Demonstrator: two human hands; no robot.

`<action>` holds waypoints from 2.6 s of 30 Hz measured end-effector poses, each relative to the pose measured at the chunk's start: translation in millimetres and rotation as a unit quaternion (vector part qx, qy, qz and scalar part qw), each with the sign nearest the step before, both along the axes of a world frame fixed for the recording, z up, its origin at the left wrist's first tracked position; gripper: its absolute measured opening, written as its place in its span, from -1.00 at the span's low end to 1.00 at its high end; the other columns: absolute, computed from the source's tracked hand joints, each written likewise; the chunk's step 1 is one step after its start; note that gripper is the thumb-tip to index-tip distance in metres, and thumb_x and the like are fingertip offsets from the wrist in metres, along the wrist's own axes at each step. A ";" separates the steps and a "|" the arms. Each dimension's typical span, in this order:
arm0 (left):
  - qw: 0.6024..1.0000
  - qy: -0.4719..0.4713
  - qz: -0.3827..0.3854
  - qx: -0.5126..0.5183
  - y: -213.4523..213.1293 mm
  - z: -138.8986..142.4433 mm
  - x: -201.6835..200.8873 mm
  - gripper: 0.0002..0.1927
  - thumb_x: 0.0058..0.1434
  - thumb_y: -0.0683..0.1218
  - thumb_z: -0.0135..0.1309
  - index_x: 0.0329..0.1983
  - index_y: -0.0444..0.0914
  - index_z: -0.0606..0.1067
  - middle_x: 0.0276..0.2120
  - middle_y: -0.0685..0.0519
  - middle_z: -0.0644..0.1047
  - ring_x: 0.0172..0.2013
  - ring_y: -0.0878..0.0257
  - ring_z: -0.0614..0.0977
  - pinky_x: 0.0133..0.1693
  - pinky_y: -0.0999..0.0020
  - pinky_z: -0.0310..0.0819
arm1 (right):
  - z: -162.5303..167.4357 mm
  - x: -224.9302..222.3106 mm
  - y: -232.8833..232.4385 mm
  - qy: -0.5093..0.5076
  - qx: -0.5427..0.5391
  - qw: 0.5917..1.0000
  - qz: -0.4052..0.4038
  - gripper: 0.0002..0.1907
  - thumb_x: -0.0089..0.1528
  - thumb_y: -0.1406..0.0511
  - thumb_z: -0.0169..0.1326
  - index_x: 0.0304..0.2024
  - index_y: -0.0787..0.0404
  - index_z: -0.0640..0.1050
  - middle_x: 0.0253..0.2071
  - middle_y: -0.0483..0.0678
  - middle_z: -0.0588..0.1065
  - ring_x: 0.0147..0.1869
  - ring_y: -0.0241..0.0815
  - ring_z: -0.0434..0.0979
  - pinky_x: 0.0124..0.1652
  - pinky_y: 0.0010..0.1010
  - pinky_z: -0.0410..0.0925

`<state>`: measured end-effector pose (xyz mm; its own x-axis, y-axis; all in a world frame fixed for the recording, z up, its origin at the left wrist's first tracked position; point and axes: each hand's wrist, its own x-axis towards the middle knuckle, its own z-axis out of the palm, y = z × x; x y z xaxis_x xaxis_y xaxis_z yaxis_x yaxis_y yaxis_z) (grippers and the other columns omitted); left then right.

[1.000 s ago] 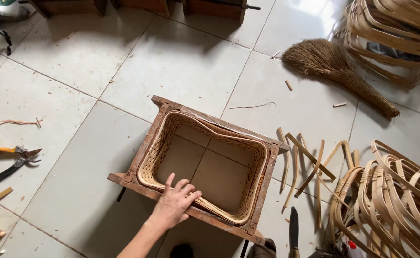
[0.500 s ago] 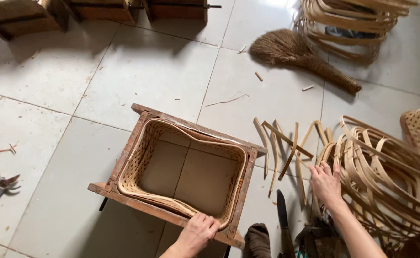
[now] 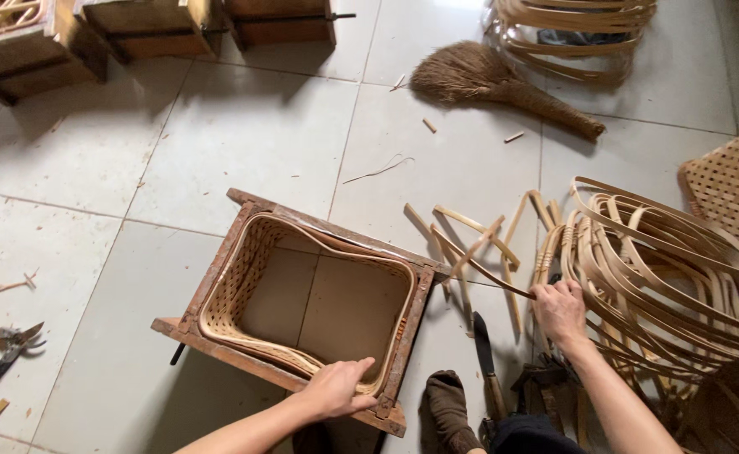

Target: The person sits on the floor fitting a woven bamboo basket body into a wooden frame, pressing and shaping the rim, then laying curved bamboo strips across the basket and tapping them into place with a hammer. Piles of bamboo strips and finished baskets surround the work area.

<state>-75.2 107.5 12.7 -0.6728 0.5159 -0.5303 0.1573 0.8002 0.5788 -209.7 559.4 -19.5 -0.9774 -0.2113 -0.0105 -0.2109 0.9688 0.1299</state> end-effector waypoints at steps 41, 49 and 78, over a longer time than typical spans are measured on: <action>0.867 0.023 0.415 0.275 147.9 -75.9 -183.2 -0.46 0.15 0.25 0.22 -0.15 -0.33 0.56 -0.20 -0.13 0.68 -0.18 0.12 0.72 -0.12 0.25 0.55 | 17.3 9.1 -150.6 -0.146 -0.250 0.954 -0.079 -0.80 0.34 0.27 -0.17 -0.22 0.33 0.34 -0.49 0.28 0.54 -0.38 0.35 0.56 -0.33 0.17 0.41; 0.887 0.056 0.377 0.260 143.0 -60.7 -185.2 -0.47 0.18 0.21 0.26 -0.12 -0.36 0.57 -0.25 -0.16 0.68 -0.23 0.09 0.72 -0.15 0.23 0.56 | 39.4 -7.5 -137.1 -0.267 -0.303 0.911 -0.083 -0.73 0.40 0.20 -0.19 -0.23 0.30 0.32 -0.47 0.26 0.53 -0.41 0.25 0.57 -0.36 0.05 0.43; 0.996 0.046 -0.048 -0.067 155.7 -56.5 -32.4 -0.27 -0.17 0.26 0.47 -0.21 -0.35 0.46 -0.28 -0.21 0.60 -0.21 -0.14 0.67 -0.16 0.01 0.57 | -51.8 95.6 -30.6 -0.214 -0.277 0.902 -0.252 -0.70 0.40 0.11 -0.18 -0.06 0.20 0.35 -0.39 0.29 0.57 -0.28 0.38 0.58 -0.23 0.18 0.44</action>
